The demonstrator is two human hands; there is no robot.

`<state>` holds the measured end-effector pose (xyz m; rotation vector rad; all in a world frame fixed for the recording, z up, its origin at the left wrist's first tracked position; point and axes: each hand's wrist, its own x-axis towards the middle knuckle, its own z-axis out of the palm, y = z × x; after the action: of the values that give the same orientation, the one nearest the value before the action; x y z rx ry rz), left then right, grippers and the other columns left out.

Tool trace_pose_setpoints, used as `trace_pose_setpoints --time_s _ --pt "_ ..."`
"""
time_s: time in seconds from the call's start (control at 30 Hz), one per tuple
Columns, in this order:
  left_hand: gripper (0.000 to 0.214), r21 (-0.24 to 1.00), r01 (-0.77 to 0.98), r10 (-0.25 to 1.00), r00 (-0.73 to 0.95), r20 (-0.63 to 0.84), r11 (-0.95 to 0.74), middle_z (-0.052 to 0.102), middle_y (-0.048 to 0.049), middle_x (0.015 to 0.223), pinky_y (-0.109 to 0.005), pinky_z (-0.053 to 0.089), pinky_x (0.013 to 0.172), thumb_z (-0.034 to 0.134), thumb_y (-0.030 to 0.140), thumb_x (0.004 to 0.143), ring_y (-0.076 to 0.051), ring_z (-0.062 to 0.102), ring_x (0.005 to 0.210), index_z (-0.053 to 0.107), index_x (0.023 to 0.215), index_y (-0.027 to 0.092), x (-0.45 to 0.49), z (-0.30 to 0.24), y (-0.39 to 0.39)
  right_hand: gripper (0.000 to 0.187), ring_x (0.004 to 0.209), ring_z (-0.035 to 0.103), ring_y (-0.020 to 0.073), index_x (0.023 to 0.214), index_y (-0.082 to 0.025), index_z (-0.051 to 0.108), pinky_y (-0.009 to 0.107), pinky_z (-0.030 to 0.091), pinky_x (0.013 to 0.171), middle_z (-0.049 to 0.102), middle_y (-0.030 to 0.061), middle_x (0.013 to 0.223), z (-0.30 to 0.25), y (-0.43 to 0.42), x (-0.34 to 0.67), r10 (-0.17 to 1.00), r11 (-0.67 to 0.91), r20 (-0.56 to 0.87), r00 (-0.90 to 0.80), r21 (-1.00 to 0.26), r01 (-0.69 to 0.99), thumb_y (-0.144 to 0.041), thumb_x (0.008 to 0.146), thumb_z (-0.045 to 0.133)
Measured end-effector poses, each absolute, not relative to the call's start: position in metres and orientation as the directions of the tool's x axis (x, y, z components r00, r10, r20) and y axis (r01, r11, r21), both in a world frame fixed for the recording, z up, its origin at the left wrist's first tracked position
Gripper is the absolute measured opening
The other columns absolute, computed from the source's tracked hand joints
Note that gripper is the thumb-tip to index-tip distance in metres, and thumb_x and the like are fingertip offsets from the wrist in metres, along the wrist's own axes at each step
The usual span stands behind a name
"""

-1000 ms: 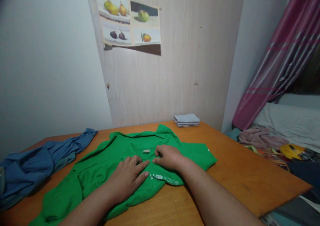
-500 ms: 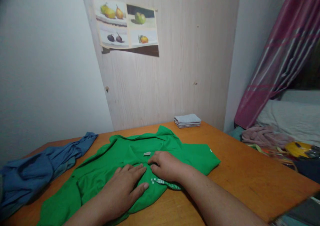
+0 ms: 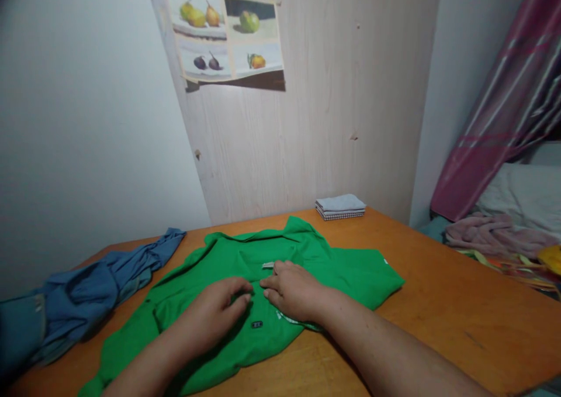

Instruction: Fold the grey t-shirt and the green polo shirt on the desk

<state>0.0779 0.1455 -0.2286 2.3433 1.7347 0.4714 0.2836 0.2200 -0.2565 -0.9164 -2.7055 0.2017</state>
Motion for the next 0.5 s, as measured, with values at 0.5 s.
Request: trace_pose_setpoints --time_s 0.5 --pt "0.018 0.364 0.926 0.974 -0.163 0.157 0.096 0.069 -0.007 0.093 -0.03 0.041 0.072 0.046 0.021 0.086 -0.022 0.064 0.088 0.06 0.096 0.021 0.038 -0.242 0.172 0.037 0.1 0.057 0.0256 0.123 -0.025 0.07 0.036 0.042 0.084 0.062 0.0111 0.103 -0.255 0.22 0.285 0.586 0.809 0.227 -0.778 -0.22 0.545 -0.04 0.099 0.046"
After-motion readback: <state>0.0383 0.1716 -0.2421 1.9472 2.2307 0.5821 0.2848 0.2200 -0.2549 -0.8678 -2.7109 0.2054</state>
